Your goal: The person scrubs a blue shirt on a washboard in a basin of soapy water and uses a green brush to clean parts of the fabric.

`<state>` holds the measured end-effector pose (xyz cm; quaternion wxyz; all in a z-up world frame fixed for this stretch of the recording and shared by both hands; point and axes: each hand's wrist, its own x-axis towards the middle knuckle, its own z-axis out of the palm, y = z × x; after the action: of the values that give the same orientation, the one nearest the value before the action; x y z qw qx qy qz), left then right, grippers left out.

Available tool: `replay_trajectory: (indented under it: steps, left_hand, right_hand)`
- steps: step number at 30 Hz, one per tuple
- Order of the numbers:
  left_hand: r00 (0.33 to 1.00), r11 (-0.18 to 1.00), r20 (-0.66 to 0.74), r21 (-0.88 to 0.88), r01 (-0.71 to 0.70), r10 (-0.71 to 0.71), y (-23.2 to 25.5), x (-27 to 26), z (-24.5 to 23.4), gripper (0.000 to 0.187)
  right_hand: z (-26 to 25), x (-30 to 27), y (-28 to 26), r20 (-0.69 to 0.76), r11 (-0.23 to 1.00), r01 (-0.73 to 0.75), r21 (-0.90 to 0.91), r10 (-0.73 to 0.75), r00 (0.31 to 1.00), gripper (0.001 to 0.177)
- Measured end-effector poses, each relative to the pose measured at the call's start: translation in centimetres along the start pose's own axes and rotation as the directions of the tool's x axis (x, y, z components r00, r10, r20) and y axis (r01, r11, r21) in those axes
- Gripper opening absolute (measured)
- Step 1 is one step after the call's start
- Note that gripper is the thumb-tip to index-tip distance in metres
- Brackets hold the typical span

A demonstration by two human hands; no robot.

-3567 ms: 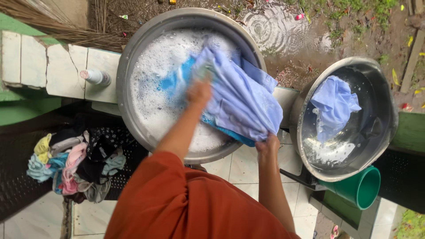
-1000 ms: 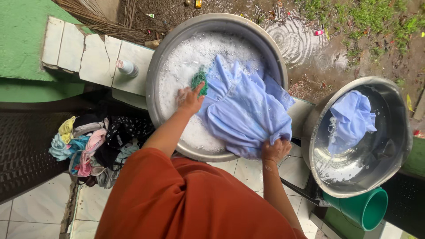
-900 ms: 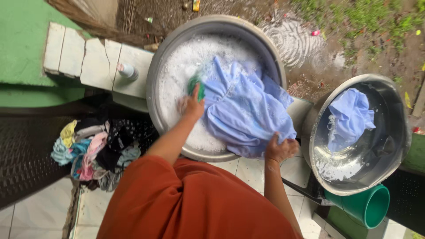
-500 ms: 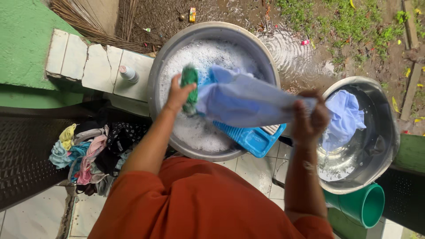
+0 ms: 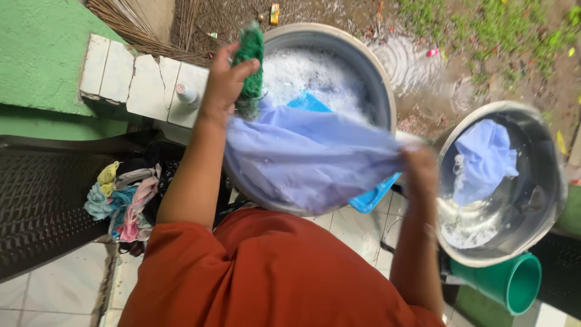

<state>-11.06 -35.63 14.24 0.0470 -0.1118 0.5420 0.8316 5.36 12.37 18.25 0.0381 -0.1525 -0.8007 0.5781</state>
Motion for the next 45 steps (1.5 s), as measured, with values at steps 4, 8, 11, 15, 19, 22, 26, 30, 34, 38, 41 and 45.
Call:
replay_trajectory:
  steps: [4,8,11,15,19,22,26,30,34,38,41,45]
  left_hand:
    - [0.991,0.995,-0.117,0.08,0.068,-0.058,-7.5,1.7,0.0,0.068]
    - [0.952,0.99,-0.27,-0.056,0.132,-0.142,-11.8,4.0,1.0,0.073]
    - [0.946,0.994,-0.304,-0.022,0.108,-0.109,-13.3,6.4,1.0,0.073]
    - [0.977,0.989,-0.208,0.145,-0.012,0.042,-14.4,9.6,-0.2,0.068]
    - [0.987,0.924,-0.145,0.364,0.116,-0.067,-14.8,8.7,-1.1,0.07]
    - [0.924,0.701,-0.316,0.61,0.37,-0.213,-16.6,4.3,-2.0,0.077]
    - [0.918,0.629,-0.389,0.734,0.256,0.08,-22.8,-1.2,-3.1,0.085]
    - [0.88,0.668,-0.434,0.6,0.441,-0.192,-27.5,-3.3,-4.9,0.08]
    - [0.907,0.699,-0.4,0.61,0.374,-0.136,-27.3,-2.4,-5.8,0.074]
    - [0.959,0.588,-0.264,0.794,0.157,0.099,-23.1,-3.8,-2.6,0.067]
    - [0.991,0.647,0.01,0.757,-0.095,0.134,-23.3,-5.1,3.4,0.055]
    - [0.84,0.556,0.476,0.638,-0.533,0.26,-27.1,-13.7,17.4,0.037]
  right_hand:
    - [4.7,-3.8,9.2,-0.221,0.856,-0.299,-0.422,0.223,0.949,0.036]
    - [9.4,-8.5,11.5,0.559,0.292,0.558,-0.777,-0.085,0.824,0.058]
    - [11.7,-9.8,12.9,0.628,0.205,0.626,-0.752,-0.063,0.776,0.052]
    - [12.4,-8.2,14.4,0.632,0.191,0.603,-0.774,0.198,0.749,0.032]
    - [11.7,-6.8,14.5,0.781,0.09,0.777,-0.623,0.112,0.614,0.053]
    - [11.4,-6.8,13.5,0.797,0.161,0.78,-0.604,0.097,0.597,0.036]
    - [12.3,-5.6,12.9,0.674,0.578,0.598,-0.555,-0.108,0.731,0.016]
    - [10.6,-2.4,13.4,0.125,0.991,0.012,-0.131,0.004,0.992,0.003]
    - [5.0,1.2,12.9,-0.107,0.871,-0.299,0.389,0.365,0.925,0.013]
    - [1.7,-1.1,14.2,-0.127,0.774,-0.569,0.278,0.617,0.777,0.019]
    - [1.0,-5.3,16.4,-0.23,0.835,-0.55,0.003,0.535,0.813,0.024]
    - [1.6,-8.2,17.6,-0.283,0.778,-0.456,-0.432,0.363,0.888,0.031]
